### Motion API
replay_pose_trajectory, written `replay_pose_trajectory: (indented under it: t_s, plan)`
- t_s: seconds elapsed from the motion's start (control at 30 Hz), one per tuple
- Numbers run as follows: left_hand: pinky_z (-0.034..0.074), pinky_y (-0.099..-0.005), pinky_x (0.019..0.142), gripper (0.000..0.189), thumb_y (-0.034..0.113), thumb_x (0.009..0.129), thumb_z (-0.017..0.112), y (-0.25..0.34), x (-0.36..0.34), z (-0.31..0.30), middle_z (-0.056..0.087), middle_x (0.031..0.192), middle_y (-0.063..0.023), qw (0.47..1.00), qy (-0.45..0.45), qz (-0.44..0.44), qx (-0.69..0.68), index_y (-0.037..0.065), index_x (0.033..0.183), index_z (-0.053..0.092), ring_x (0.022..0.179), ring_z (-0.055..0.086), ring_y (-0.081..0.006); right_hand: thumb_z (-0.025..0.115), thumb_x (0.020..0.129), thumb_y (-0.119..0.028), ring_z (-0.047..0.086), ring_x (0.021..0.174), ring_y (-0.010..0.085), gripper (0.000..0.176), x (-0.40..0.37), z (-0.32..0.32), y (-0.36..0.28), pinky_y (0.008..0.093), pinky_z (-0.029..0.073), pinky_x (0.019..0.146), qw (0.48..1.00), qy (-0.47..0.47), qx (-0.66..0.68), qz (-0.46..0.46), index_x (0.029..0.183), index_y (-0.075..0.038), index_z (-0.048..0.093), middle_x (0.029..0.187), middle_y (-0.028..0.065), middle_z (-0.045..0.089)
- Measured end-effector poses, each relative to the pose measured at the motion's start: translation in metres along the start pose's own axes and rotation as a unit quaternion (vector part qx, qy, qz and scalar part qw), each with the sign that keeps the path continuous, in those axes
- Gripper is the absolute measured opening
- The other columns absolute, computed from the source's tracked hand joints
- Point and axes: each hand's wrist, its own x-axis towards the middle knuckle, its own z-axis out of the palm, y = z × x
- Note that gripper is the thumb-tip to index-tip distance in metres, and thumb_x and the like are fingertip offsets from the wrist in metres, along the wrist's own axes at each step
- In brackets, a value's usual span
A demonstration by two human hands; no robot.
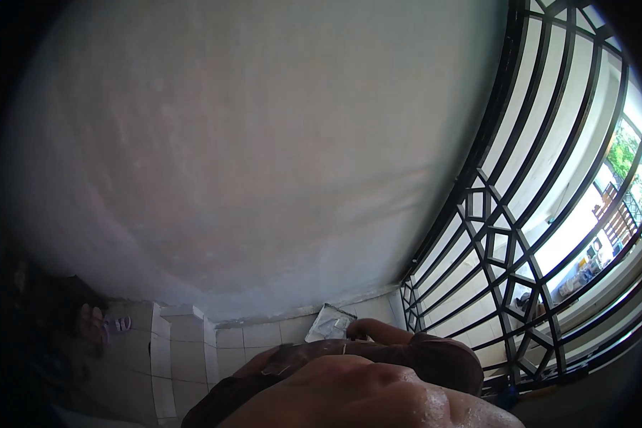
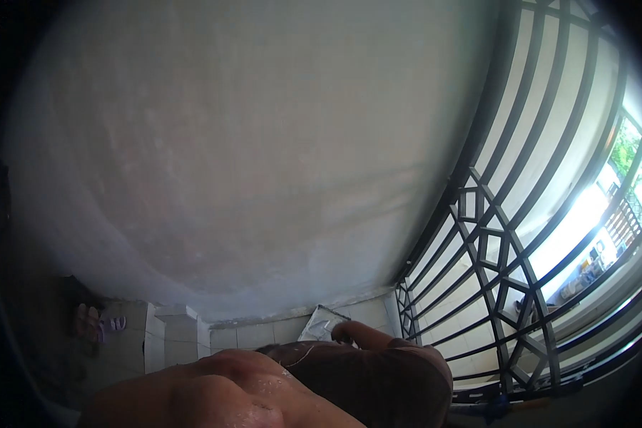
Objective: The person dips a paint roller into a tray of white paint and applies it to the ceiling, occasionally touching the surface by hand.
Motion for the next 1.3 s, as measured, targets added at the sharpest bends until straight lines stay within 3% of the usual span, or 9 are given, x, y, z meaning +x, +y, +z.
replay_pose_trajectory:
  t_s: [0.17,0.3,0.5,0.57,0.9,1.1,1.2,1.23,1.3]
  plan:
    - [0.049,-0.0390,0.068,0.056,0.031,0.073,0.073,0.037,0.028,0.009,0.063,0.086,-0.0142,0.999,-0.005,0.050,-0.005,0.003,0.116,0.050,0.081,0.062,-0.0264,0.063,0.085,-0.023,0.063,0.084,0.0230,0.031,-0.013,0.018,-0.060,0.0430,0.051,0.070,0.973,-0.031,-0.204,-0.108,0.111,-0.007,0.064,0.097,0.0106,0.066]
    - [0.049,-0.0394,0.069,0.057,0.032,0.072,0.073,0.065,0.046,0.022,0.062,0.087,-0.0143,0.997,-0.017,0.075,-0.012,0.002,0.114,0.051,0.081,0.062,-0.0267,0.062,0.083,-0.019,0.062,0.083,0.0225,0.032,-0.042,0.032,-0.090,0.0382,0.052,0.071,0.880,-0.030,-0.397,-0.259,0.114,-0.009,0.064,0.099,0.0112,0.065]
    - [0.049,-0.0399,0.069,0.057,0.034,0.070,0.074,0.071,0.053,0.024,0.062,0.087,-0.0144,0.997,-0.024,0.079,-0.005,0.002,0.112,0.052,0.082,0.062,-0.0271,0.066,0.078,-0.018,0.060,0.075,0.0202,0.031,-0.089,0.067,-0.109,0.0372,0.050,0.065,0.987,0.017,-0.055,-0.151,0.108,-0.009,0.065,0.091,0.0091,0.065]
    - [0.049,-0.0401,0.070,0.057,0.034,0.070,0.074,0.069,0.049,0.020,0.062,0.087,-0.0144,0.997,-0.023,0.075,-0.001,0.002,0.111,0.052,0.082,0.062,-0.0273,0.070,0.076,-0.027,0.062,0.080,0.0211,0.036,0.008,0.057,-0.100,0.0385,0.052,0.067,0.978,-0.045,-0.067,-0.191,0.106,-0.007,0.066,0.093,0.0089,0.066]
    - [0.049,-0.0410,0.071,0.058,0.036,0.068,0.076,0.056,0.048,0.024,0.062,0.088,-0.0147,0.998,-0.018,0.061,0.003,0.001,0.108,0.054,0.083,0.062,-0.0280,0.081,0.061,-0.034,0.066,0.082,0.0252,0.052,-0.075,0.070,-0.105,0.0451,0.053,0.065,0.948,0.042,-0.211,-0.233,0.101,-0.003,0.068,0.095,0.0110,0.068]
    - [0.049,-0.0415,0.071,0.058,0.038,0.066,0.076,0.059,0.058,0.042,0.062,0.089,-0.0148,0.997,0.005,0.073,0.008,0.001,0.106,0.055,0.084,0.062,-0.0285,0.075,0.069,-0.036,0.066,0.089,0.0265,0.050,-0.106,0.059,-0.107,0.0413,0.056,0.063,0.960,0.054,-0.220,-0.166,0.107,-0.004,0.067,0.098,0.0110,0.068]
    - [0.049,-0.0418,0.072,0.058,0.038,0.066,0.077,0.042,0.062,0.044,0.062,0.089,-0.0149,0.993,0.045,0.092,0.050,0.001,0.105,0.055,0.084,0.062,-0.0287,0.068,0.077,-0.041,0.064,0.096,0.0272,0.055,-0.127,0.046,-0.095,0.0398,0.057,0.062,0.971,0.079,-0.035,-0.221,0.122,-0.011,0.060,0.110,0.0129,0.064]
    - [0.049,-0.0419,0.072,0.058,0.039,0.065,0.077,0.033,0.063,0.043,0.062,0.089,-0.0149,0.985,0.077,0.123,0.091,0.001,0.104,0.055,0.085,0.062,-0.0288,0.060,0.081,-0.048,0.061,0.104,0.0329,0.063,-0.119,0.036,-0.091,0.0467,0.055,0.073,0.954,0.116,-0.082,-0.263,0.135,-0.019,0.048,0.127,0.0158,0.056]
    - [0.049,-0.0414,0.067,0.045,0.036,0.070,0.074,0.025,0.056,0.028,0.060,0.081,-0.0114,0.971,0.109,0.197,0.081,0.005,0.099,0.057,0.074,0.062,-0.0247,0.061,0.081,-0.049,0.054,0.112,0.0363,0.063,-0.083,0.005,-0.077,0.0456,0.036,0.101,0.863,0.263,-0.177,-0.393,0.137,-0.022,0.047,0.140,0.0198,0.040]
